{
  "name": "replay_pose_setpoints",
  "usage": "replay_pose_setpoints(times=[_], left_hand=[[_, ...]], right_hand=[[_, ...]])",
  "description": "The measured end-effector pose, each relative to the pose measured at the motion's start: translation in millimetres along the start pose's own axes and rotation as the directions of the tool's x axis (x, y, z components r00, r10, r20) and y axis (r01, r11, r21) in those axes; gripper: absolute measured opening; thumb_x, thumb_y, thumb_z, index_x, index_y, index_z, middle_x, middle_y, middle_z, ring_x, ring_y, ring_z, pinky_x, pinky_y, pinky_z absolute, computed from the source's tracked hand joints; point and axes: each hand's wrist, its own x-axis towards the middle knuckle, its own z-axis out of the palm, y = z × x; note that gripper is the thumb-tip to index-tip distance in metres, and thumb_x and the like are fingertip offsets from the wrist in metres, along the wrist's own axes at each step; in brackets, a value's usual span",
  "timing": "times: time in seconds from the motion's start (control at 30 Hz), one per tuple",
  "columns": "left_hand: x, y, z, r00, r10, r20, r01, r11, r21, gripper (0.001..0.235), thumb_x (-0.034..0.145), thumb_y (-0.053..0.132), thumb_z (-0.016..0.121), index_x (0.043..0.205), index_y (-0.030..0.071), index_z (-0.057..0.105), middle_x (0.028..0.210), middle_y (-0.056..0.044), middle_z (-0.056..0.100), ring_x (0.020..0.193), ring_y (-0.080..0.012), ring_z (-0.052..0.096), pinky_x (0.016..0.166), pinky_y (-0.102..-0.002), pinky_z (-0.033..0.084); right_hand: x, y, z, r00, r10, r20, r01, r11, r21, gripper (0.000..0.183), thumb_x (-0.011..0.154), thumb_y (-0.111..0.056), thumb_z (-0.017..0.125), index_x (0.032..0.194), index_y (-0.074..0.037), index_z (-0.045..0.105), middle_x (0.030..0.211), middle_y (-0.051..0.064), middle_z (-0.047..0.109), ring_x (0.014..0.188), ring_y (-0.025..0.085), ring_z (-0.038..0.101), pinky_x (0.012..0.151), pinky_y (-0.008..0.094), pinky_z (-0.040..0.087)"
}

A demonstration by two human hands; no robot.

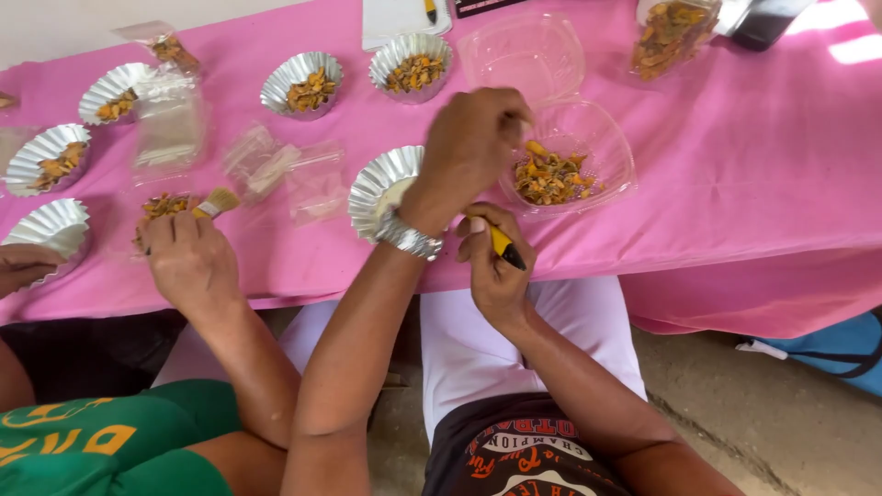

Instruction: The person uses a brush to sweep dried fruit pieces from a paper cup into a plastic container, then transfers the pieces into a small plastic bag. The person repeats this process with multiple cups and bags on a pink tablecloth.

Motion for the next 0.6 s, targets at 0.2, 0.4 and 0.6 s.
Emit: replay_pose_setpoints(times=[0.2, 0.4, 0.6], left_hand=[[-65.8, -42.1, -50.6, 0.984, -0.150, -0.093, 0.167, 0.964, 0.208, 0.012, 0.092, 0.003, 0.066, 0.088, 0.011, 0.074, 0.081, -0.016, 0.072, 0.088, -0.0399, 0.072, 0.082, -0.050, 0.056], [-79.0, -110.0, -13.2, 0.988, -0.152, 0.025, 0.132, 0.918, 0.374, 0.009, 0.084, 0.010, 0.077, 0.090, 0.014, 0.074, 0.082, -0.011, 0.070, 0.095, -0.0371, 0.068, 0.085, -0.051, 0.054], [-81.8, -109.8, -6.6, 0.988, -0.152, 0.019, 0.132, 0.907, 0.401, 0.007, 0.083, 0.012, 0.077, 0.087, 0.015, 0.072, 0.087, -0.011, 0.070, 0.101, -0.0372, 0.066, 0.088, -0.051, 0.051]], right_hand=[[1.3, 11.7, 2.0, 0.997, -0.038, -0.073, 0.039, 0.999, 0.022, 0.020, 0.108, -0.006, 0.047, 0.117, 0.007, 0.059, 0.087, 0.017, 0.069, 0.056, 0.012, 0.063, 0.052, 0.024, 0.053], [0.9, 14.7, 1.0, 0.997, -0.047, -0.069, 0.049, 0.998, 0.028, 0.021, 0.108, -0.008, 0.046, 0.118, 0.006, 0.058, 0.087, 0.018, 0.068, 0.054, 0.013, 0.062, 0.050, 0.025, 0.053], [0.8, 13.9, 0.6, 0.997, -0.053, -0.054, 0.054, 0.998, 0.022, 0.022, 0.109, -0.008, 0.046, 0.118, 0.007, 0.058, 0.087, 0.019, 0.067, 0.055, 0.014, 0.063, 0.052, 0.025, 0.054]])
